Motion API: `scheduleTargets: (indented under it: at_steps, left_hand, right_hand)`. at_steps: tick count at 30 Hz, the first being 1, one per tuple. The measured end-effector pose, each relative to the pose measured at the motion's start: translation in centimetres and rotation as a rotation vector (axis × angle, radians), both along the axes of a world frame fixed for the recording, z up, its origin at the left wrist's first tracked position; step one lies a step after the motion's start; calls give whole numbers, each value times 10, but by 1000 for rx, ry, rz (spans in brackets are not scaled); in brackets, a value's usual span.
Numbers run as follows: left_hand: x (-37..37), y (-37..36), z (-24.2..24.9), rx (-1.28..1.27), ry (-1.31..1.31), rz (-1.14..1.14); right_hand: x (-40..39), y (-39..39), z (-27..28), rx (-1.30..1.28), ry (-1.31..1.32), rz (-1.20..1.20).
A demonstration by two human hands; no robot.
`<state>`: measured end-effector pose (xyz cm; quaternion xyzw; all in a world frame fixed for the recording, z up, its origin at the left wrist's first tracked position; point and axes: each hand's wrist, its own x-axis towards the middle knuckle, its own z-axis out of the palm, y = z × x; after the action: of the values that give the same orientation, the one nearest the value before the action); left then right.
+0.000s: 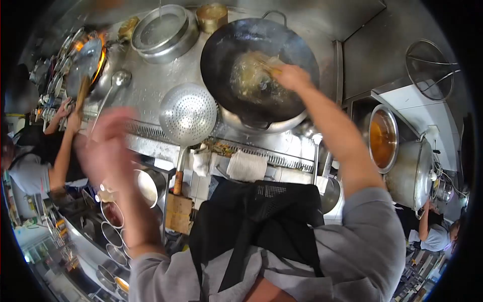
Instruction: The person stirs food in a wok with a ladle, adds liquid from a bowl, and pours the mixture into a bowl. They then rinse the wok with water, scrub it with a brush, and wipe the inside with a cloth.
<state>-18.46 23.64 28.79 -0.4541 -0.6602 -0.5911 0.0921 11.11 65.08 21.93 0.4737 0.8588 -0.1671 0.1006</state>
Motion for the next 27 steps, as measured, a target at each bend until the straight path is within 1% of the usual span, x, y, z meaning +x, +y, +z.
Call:
scheduleTargets:
  at_steps: [1, 2, 3, 4, 5, 6, 8, 9, 10, 11, 12, 13, 14, 15, 16, 17, 18, 19, 20, 22, 23, 24, 25, 26, 27]
  left_hand:
    - [17, 24, -67, -296, -347, -218]
    - [41, 26, -133, -611, -495, -214]
    - [69, 22, -169, -846, -529, -141]
    - [80, -6, -272, -601, -593, -143]
    - [101, -10, -241, -795, -361, -116]
    - [115, -17, -248, -867, -309, -35]
    - [127, -24, -258, -895, -313, -24]
    - [129, -23, -254, -960, -311, -28]
    - [128, -21, -249, -1022, -308, -29]
    - [124, -22, -260, -1000, -242, -41]
    - [117, -20, -270, -982, -243, -35]
    - [108, -23, -278, -864, -552, -180]
    - [104, -15, -267, -725, -849, -329]
    - [97, -12, -253, -701, -959, -405]
    - [100, 1, -218, -578, -985, -409]
    - [97, 4, -198, -468, -1152, -427]
    - [94, 7, -182, -354, -1318, -442]
    - [91, 8, -167, -277, -1386, -450]
    - [95, 15, -144, -166, -1357, -434]
    - [91, 24, -152, -138, -1321, -440]
    - [92, 30, -154, -231, -1350, -421]
    - [95, 37, -156, -327, -1380, -402]
    - [113, 55, -148, -315, -1403, -323]
    - [121, 66, -164, -456, -1508, -293]
    - [142, 85, -157, -479, -1561, -297]
  right_hand:
    - [-22, -4, -17, -24, 74, -98]
    - [-45, -8, -28, -50, 148, -189]
    - [-62, -25, -30, -56, 191, -203]
    - [-67, -48, -30, -68, 232, -222]
    - [-58, -62, -30, -100, 248, -170]
    - [-46, -75, -29, -131, 258, -116]
    - [2, -82, -30, -127, 186, 62]
    - [30, -74, -23, -152, 115, 125]
    - [56, -60, -14, -173, 47, 189]
    - [75, -33, -4, -125, -73, 224]
    - [80, -5, 6, -75, -195, 258]
    - [65, 4, 31, -117, -216, 131]
    - [47, 9, 55, -156, -231, 0]
    - [35, 20, 34, 10, -132, 14]
    - [20, 21, 10, 41, 38, -73]
    - [1, 27, -41, 129, 37, -141]
    - [-17, 3, -41, 80, 63, -151]
    - [-29, -22, -47, 75, 149, -139]
    - [-38, -38, -48, 72, 143, -38]
    - [-46, -28, -57, 72, 146, -42]
    - [-53, -19, -57, 76, 148, -36]
    - [-63, -8, -57, 48, 254, -220]
    - [-72, -2, -57, 19, 363, -408]
    - [-85, -10, -61, 21, 370, -408]
    - [-98, -23, -69, -32, 416, -380]
